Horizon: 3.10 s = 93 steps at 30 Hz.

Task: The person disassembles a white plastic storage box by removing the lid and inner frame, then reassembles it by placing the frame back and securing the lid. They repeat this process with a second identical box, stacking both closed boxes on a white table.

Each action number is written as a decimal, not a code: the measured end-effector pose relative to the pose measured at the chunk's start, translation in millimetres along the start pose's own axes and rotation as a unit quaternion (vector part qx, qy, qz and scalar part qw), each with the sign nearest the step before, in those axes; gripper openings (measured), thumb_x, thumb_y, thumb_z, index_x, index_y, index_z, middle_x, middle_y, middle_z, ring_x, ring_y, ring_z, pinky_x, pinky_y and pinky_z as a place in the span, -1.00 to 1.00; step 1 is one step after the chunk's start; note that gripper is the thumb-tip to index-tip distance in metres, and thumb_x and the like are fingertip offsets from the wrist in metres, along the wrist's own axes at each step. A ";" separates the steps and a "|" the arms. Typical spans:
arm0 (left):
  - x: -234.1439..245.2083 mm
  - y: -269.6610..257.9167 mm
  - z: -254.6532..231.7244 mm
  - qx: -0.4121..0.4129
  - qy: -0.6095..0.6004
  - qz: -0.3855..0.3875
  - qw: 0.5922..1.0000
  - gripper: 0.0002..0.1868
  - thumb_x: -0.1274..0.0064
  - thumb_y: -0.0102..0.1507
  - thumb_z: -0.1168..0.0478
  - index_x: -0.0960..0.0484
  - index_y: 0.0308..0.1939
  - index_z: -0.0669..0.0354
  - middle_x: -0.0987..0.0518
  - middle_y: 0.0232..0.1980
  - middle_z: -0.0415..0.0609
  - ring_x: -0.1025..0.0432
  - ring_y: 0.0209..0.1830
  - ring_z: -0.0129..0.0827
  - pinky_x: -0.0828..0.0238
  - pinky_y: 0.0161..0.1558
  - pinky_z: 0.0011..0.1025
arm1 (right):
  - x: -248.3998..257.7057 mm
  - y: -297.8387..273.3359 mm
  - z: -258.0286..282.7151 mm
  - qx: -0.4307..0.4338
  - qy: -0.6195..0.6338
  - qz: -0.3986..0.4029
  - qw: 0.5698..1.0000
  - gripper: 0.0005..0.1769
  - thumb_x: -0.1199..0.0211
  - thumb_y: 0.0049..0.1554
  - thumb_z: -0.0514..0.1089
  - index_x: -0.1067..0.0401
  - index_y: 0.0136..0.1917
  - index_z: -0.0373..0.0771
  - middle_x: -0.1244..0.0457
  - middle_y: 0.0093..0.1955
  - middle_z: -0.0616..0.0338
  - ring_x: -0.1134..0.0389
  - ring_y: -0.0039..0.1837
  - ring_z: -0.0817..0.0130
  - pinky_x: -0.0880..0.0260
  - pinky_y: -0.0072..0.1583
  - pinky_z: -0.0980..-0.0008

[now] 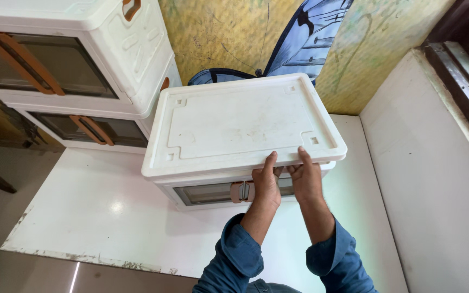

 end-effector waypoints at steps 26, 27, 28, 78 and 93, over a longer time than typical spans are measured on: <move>90.3 -4.0 -113.6 -0.150 -0.049 -0.061 0.986 -0.46 -0.21 0.21 0.25 -0.43 0.24 0.28 -0.52 0.21 0.06 -0.40 0.28 -0.28 -0.30 0.37 -0.23 | -90.7 -29.5 -90.8 -0.177 0.071 0.082 0.978 -0.64 -0.19 0.18 -0.21 -0.25 0.17 -0.45 -0.28 0.16 -0.13 -0.41 0.21 0.22 -0.45 0.30 0.27; 91.2 -3.2 -112.1 -0.147 -0.043 -0.063 0.986 -0.46 -0.21 0.21 0.25 -0.43 0.24 0.27 -0.52 0.21 0.06 -0.40 0.28 -0.29 -0.30 0.36 -0.25 | -89.8 -29.3 -90.3 -0.178 0.069 0.081 0.978 -0.64 -0.19 0.18 -0.21 -0.25 0.17 -0.45 -0.29 0.15 -0.14 -0.42 0.20 0.21 -0.47 0.28 0.28; 91.8 -1.8 -111.0 -0.146 -0.044 -0.062 0.986 -0.46 -0.22 0.20 0.25 -0.43 0.24 0.26 -0.52 0.21 0.06 -0.40 0.28 -0.30 -0.32 0.36 -0.25 | -89.4 -29.0 -89.9 -0.177 0.069 0.080 0.978 -0.64 -0.18 0.18 -0.22 -0.24 0.17 -0.46 -0.29 0.15 -0.15 -0.43 0.20 0.21 -0.45 0.28 0.28; 124.3 -75.1 -169.6 -0.168 -0.053 0.049 0.983 -0.46 -0.26 0.17 0.22 -0.46 0.21 0.10 -0.58 0.08 -0.06 -0.45 0.18 -0.31 -0.43 0.21 -0.18 | -108.9 -121.6 -103.0 -0.068 0.034 0.189 0.979 -0.68 -0.26 0.21 -0.21 -0.37 0.24 -0.20 -0.36 0.12 0.20 -0.41 0.21 0.39 -0.46 0.22 0.27; 144.7 -92.1 -137.0 0.001 -0.040 0.144 0.989 -0.59 -0.21 0.21 0.28 -0.51 0.12 0.20 -0.59 0.03 -0.05 -0.52 0.09 -0.32 -0.49 0.20 -0.19 | -75.3 -207.0 -110.5 0.053 0.082 0.044 0.994 -0.56 -0.31 0.23 -0.11 -0.35 0.33 -0.20 -0.34 0.27 0.14 -0.35 0.35 0.29 -0.35 0.40 0.20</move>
Point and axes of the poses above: each hand's wrist, its own y-axis towards the middle knuckle, its own x-axis out of the back of the hand, z = x × y, the point moved 9 cm from there along y, towards the middle knuckle
